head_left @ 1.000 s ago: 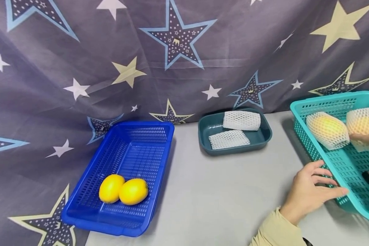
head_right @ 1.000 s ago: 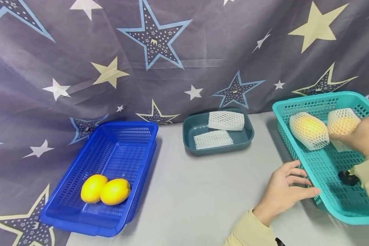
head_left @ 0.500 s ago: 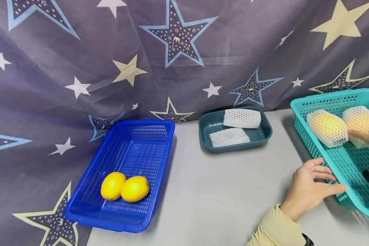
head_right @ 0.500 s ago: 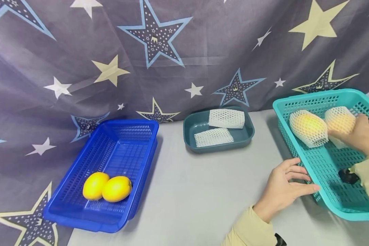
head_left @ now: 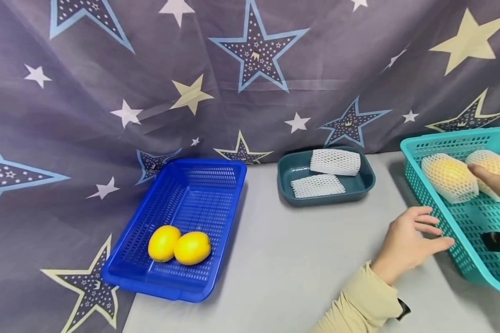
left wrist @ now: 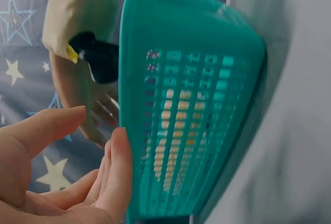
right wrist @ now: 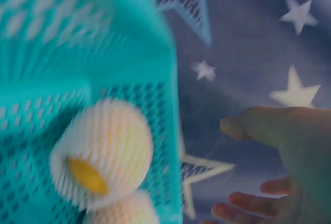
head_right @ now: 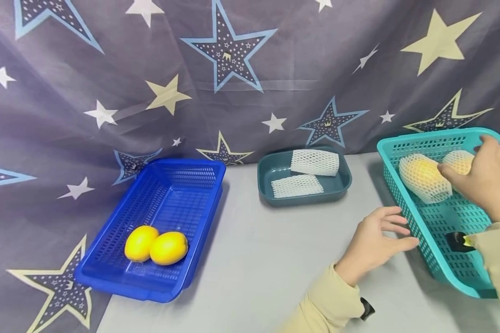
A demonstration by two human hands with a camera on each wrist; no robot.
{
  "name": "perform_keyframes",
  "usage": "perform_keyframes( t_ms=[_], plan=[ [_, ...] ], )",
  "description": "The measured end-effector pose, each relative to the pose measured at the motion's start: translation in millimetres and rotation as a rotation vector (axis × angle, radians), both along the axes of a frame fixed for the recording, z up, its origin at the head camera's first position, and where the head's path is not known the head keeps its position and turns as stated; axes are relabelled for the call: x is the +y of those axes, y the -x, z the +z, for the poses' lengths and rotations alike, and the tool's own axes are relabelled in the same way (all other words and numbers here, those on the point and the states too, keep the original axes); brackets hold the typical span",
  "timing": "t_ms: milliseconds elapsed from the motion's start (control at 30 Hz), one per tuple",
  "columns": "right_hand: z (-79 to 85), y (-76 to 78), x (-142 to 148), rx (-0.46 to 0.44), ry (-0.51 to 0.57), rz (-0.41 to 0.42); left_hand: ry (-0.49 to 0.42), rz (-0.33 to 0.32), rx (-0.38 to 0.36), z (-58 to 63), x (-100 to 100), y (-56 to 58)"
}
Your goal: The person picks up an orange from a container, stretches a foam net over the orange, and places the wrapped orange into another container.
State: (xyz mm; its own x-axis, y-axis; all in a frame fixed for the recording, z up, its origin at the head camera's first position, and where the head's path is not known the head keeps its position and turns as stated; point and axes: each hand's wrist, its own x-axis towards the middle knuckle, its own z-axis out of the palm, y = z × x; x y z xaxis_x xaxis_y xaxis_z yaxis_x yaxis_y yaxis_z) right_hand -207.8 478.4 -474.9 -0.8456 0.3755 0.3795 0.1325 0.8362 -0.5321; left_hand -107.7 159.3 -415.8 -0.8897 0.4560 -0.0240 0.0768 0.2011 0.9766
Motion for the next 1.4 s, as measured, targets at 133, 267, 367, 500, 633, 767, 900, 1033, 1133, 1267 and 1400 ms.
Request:
perform_keyframes(
  t_ms=[133,267,367,500,633,767,900,1033,1133,1267,1400],
  plan=[
    [-15.3,8.0,-5.6,0.051,-0.005,0.096,-0.047,0.010,0.064,0.7,-14.6,8.4],
    [39.7,-21.7,-81.4,-0.045,0.034,0.191,-0.052,0.010,0.182,0.2,-32.9,16.6],
    [93.8,-49.2,-147.6,-0.103,0.086,0.284,-0.033,0.010,0.243,-0.5,-47.2,23.2],
    [125.4,-66.4,-197.9,-0.108,0.114,0.369,-0.050,0.025,0.253,-1.9,-66.6,31.5],
    [119.4,-67.7,-217.0,-0.097,0.137,0.426,-0.065,0.051,0.244,-3.4,-84.7,36.9],
    [105.8,-68.0,-230.5,-0.101,0.197,0.468,-0.070,0.077,0.241,-6.3,-101.7,40.7],
    [94.5,-69.9,-248.6,-0.073,0.266,0.493,-0.083,0.114,0.224,-14.0,-118.9,44.0],
    [82.4,-74.3,-265.2,-0.026,0.320,0.525,-0.104,0.135,0.181,-23.8,-134.9,45.3],
    [73.0,-75.3,-274.5,-0.020,0.363,0.546,-0.135,0.157,0.140,-27.3,-147.0,46.1],
    [61.0,-71.8,-282.3,-0.034,0.402,0.573,-0.162,0.195,0.113,-25.2,-160.7,49.3],
    [56.6,-67.7,-287.3,-0.024,0.399,0.599,-0.146,0.213,0.127,-18.3,-171.4,54.0]
  ],
)
